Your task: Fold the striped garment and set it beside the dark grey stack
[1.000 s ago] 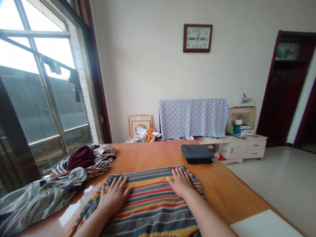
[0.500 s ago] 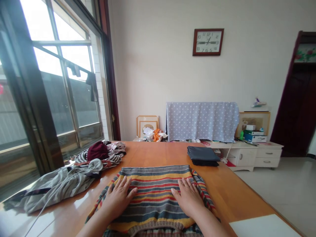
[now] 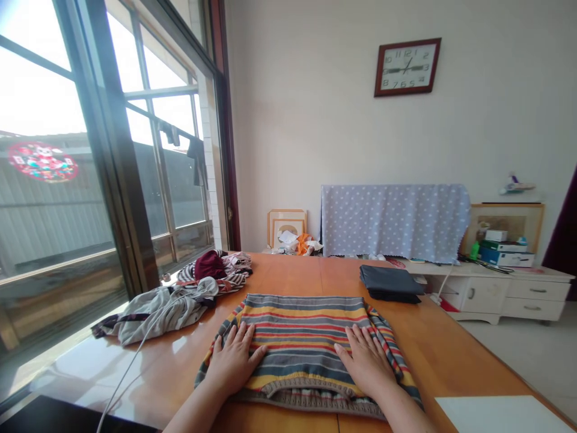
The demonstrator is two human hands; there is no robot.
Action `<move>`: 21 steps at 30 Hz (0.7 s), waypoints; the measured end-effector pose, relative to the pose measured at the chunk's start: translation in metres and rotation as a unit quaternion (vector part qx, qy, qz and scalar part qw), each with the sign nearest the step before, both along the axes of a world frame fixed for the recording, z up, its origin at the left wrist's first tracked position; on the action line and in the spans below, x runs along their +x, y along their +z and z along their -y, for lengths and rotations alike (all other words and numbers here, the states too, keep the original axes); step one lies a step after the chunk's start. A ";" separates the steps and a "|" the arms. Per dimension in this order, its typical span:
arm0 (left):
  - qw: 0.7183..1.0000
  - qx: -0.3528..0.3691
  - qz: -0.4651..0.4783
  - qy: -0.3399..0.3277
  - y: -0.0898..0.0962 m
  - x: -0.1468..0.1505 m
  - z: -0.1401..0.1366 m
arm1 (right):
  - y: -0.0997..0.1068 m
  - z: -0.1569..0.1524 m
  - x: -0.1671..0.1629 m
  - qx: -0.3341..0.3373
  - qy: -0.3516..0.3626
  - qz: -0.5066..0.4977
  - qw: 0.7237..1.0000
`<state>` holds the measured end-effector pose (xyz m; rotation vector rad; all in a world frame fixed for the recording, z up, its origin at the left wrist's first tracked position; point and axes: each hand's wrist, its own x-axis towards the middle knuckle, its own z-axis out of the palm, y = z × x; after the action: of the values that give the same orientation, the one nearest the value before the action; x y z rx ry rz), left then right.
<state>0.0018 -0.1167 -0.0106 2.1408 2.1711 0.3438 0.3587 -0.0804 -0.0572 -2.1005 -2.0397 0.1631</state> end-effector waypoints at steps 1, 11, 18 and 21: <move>1.000 0.001 -0.002 0.002 -0.001 0.000 -0.001 | 0.002 0.001 0.000 0.006 0.004 -0.011 1.000; 1.000 0.005 0.002 0.001 -0.006 -0.001 -0.008 | 0.038 0.014 0.049 0.096 -0.147 -0.095 0.980; 1.000 0.013 0.009 -0.004 -0.008 -0.002 -0.011 | 0.038 0.018 0.080 0.055 -0.245 -0.143 0.957; 1.000 0.013 0.016 -0.004 -0.007 -0.002 -0.011 | 0.037 0.017 0.079 0.047 -0.241 -0.198 0.949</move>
<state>-0.0006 -0.1061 -0.0180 2.1410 2.1537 0.4051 0.4380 -0.0972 -0.0201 -2.2144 -1.2499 0.3631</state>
